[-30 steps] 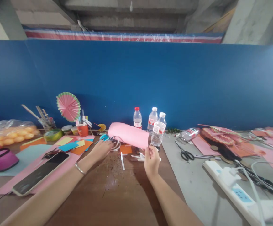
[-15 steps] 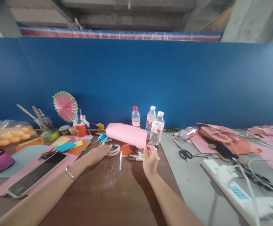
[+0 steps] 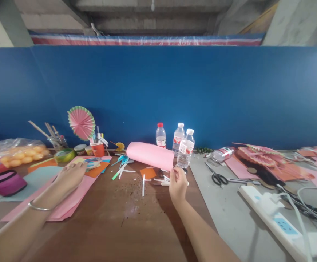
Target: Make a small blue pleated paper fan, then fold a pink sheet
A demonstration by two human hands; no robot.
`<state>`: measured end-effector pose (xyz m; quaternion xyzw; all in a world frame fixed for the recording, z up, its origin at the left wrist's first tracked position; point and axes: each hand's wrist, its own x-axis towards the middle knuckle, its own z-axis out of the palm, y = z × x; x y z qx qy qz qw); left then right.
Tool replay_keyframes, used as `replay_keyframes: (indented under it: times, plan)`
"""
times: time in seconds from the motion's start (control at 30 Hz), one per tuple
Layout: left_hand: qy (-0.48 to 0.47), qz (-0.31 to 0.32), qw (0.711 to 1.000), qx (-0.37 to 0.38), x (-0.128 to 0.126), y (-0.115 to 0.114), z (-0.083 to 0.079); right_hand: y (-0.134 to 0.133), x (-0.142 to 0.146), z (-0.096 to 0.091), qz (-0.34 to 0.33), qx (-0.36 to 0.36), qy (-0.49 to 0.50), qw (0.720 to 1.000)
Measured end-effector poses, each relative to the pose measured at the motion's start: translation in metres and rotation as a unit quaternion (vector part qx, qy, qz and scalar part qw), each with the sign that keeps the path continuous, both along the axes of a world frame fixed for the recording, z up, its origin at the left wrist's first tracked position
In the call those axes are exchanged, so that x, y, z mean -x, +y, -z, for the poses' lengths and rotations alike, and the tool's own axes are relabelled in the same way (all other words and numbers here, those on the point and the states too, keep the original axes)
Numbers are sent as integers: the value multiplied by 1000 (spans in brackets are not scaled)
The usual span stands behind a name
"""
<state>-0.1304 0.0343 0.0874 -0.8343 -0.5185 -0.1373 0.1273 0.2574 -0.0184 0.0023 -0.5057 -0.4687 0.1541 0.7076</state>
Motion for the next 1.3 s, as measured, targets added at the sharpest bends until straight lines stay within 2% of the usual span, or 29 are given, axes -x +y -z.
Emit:
replay_keyframes:
  times: [0.07,0.23,0.27,0.3,0.37,0.43,0.5,0.6,0.73,0.87,1.03,1.3]
  plan:
    - [13,-19,1000,9,-21,-9,9,0,1,-1,-6,-3,11,1000]
    - [7,64,995,79,-116,-22,51,-1,1,-1,-8,0,15,1000]
    - [0,61,994,94,-133,-21,58,-1,1,0,-7,-1,11,1000]
    - [-7,41,993,110,-147,-18,65,-1,1,0,-5,-2,4,1000]
    - [-30,-40,989,138,-165,-12,76,-1,0,1,4,-4,-16,1000]
    - [-39,-84,982,162,-172,-6,85,-1,-1,2,12,-8,-34,999]
    - [-42,-71,983,165,-172,-2,90,-1,-1,2,15,-10,-43,999]
    - [-51,23,984,168,-168,-3,90,1,-1,2,9,-3,-42,999]
    - [-50,154,972,169,-173,-1,81,1,-1,1,-13,5,-32,999]
    - [-31,226,959,166,-192,12,73,0,-2,0,-10,9,-33,999]
    - [-25,246,955,166,-211,27,72,1,-2,2,-4,22,-35,999]
    - [-40,291,936,194,-209,31,70,3,-5,3,2,31,-44,999]
